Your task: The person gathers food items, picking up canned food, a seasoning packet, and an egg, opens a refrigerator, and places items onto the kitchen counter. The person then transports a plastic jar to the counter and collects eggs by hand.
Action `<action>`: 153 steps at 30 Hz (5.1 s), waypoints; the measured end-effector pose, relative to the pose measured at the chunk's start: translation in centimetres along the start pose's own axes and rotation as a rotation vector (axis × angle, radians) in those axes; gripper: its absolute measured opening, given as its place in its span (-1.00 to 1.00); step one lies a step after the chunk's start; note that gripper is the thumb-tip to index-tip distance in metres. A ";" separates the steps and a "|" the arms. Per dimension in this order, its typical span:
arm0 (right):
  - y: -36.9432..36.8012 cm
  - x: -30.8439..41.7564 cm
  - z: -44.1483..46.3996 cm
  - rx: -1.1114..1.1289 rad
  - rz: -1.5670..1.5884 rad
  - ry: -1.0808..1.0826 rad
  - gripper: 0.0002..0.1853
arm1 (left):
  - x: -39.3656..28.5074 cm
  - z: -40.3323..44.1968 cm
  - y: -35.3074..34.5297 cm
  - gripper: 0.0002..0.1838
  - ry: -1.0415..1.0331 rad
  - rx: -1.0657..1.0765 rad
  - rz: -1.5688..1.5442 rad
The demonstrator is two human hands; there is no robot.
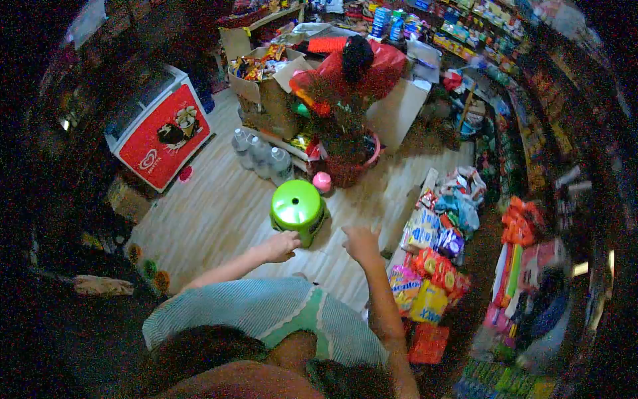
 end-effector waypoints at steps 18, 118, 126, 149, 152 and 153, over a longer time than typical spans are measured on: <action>9.8 -22.5 21.1 0.242 0.200 0.086 -0.48 | 5.0 35.5 20.4 -0.88 -0.463 -0.401 -0.038; 40.7 -76.6 73.2 -0.331 0.295 0.818 -0.31 | 9.3 97.0 33.4 -0.22 0.748 -0.656 0.017; 39.6 -77.4 74.6 -0.293 0.352 0.925 -0.23 | 8.0 98.4 33.2 -0.01 0.799 -0.541 -0.061; 35.2 -66.1 72.3 -0.139 0.410 0.982 -0.16 | 5.9 87.2 29.1 -0.16 0.983 -0.778 -0.136; 34.1 -63.3 71.2 -0.058 0.384 0.998 -0.21 | 5.7 84.3 28.3 -0.21 1.014 -0.765 -0.138; 33.8 -62.2 70.8 -0.055 0.378 1.014 -0.23 | 5.6 83.2 28.2 -0.20 1.030 -0.749 -0.145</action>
Point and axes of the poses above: each hand's wrist, its own z-axis towards the middle knuckle, its own y-axis out of the back of the hand, x = y × z, the point moved 2 cm from there along z, towards the middle knuckle, and after that the axes turned 3 degrees about y, right-handed, at the moved point
